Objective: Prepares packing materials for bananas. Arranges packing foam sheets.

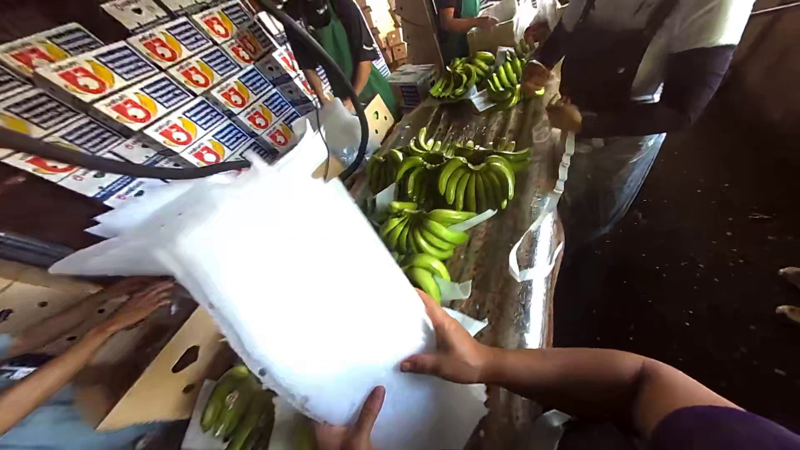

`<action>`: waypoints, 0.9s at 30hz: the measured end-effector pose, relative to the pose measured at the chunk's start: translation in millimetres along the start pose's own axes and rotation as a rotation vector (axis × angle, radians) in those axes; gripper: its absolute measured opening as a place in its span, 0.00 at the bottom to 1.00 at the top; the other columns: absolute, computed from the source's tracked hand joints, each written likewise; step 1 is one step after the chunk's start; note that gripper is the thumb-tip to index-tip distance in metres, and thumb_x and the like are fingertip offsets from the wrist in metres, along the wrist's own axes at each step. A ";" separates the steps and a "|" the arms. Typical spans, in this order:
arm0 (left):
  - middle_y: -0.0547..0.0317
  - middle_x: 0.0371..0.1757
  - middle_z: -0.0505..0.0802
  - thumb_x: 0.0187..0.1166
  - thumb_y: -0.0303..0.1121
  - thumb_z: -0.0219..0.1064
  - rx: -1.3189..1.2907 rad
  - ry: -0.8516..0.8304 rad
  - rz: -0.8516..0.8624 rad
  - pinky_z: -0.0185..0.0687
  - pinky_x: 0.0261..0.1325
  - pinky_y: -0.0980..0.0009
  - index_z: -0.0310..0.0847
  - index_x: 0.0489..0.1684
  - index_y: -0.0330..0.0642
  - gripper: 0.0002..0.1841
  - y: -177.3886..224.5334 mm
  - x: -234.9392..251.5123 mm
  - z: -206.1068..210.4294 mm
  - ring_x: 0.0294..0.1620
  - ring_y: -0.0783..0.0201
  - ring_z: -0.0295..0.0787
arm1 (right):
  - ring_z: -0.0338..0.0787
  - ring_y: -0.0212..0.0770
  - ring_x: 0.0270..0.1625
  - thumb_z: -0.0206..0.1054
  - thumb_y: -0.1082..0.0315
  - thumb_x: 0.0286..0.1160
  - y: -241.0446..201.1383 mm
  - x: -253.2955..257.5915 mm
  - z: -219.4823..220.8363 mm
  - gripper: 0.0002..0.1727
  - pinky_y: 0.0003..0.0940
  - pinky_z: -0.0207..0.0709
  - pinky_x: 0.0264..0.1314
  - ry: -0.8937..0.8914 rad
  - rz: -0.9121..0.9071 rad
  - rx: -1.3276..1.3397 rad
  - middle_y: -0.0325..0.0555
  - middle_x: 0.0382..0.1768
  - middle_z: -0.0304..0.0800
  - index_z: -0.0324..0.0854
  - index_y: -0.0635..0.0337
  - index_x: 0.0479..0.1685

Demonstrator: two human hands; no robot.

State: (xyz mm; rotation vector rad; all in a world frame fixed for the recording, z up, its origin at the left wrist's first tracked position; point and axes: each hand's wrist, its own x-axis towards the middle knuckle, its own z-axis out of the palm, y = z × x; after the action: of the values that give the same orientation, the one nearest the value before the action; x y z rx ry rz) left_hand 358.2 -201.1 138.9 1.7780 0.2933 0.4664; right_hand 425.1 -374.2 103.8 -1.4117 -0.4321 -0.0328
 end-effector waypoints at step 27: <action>0.33 0.73 0.83 0.60 0.26 0.80 0.803 -0.687 -0.310 0.75 0.74 0.38 0.54 0.92 0.42 0.51 -133.9 50.1 241.5 0.73 0.37 0.81 | 0.88 0.35 0.61 0.72 0.81 0.70 76.2 -9.7 -278.3 0.30 0.34 0.81 0.69 0.104 0.707 0.035 0.54 0.61 0.87 0.69 0.72 0.74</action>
State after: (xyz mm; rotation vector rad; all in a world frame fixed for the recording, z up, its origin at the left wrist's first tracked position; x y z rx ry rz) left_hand 519.8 -354.0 -32.4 2.4775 0.2728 -0.5747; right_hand 512.9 -629.9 2.4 -1.4538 0.1669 0.4700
